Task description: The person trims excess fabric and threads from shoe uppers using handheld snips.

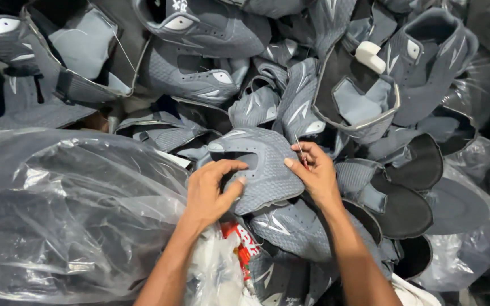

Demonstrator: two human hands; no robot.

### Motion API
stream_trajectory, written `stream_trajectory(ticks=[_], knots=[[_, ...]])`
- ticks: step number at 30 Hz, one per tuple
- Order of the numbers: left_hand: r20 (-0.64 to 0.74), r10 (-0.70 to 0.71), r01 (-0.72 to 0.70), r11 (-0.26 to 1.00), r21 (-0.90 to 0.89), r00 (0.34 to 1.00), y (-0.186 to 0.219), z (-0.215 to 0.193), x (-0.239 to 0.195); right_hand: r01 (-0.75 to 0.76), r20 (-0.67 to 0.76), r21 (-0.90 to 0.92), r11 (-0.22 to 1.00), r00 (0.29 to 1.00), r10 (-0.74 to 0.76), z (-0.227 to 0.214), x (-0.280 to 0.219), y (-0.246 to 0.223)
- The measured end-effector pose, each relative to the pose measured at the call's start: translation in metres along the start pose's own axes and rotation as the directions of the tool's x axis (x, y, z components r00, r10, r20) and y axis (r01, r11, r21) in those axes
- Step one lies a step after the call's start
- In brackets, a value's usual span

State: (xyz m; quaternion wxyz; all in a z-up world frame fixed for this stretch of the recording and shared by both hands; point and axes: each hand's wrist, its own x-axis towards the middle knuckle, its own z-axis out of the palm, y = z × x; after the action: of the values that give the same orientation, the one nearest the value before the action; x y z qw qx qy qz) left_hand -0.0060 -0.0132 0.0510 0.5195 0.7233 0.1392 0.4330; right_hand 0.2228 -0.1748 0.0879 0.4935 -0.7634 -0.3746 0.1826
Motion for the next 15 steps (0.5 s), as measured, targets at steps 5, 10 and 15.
stream_trajectory(ticks=[5, 10, 15], knots=[[0.025, -0.023, 0.019, 0.988, 0.154, 0.999, 0.014, 0.004, 0.005, 0.057, -0.032, 0.031, 0.998, 0.998, -0.056, 0.006, -0.005, 0.007], [-0.1, 0.086, -0.056, 0.962, 0.269, 0.991, 0.005, 0.02, -0.004, 0.074, -0.063, -0.026, 0.997, 0.995, -0.075, 0.01, -0.007, 0.005], [-0.113, 0.275, -0.218, 0.907, 0.361, 0.955, 0.009, 0.022, -0.009, 0.245, -0.105, -0.551, 0.798, 0.928, -0.358, 0.022, -0.023, -0.055]])
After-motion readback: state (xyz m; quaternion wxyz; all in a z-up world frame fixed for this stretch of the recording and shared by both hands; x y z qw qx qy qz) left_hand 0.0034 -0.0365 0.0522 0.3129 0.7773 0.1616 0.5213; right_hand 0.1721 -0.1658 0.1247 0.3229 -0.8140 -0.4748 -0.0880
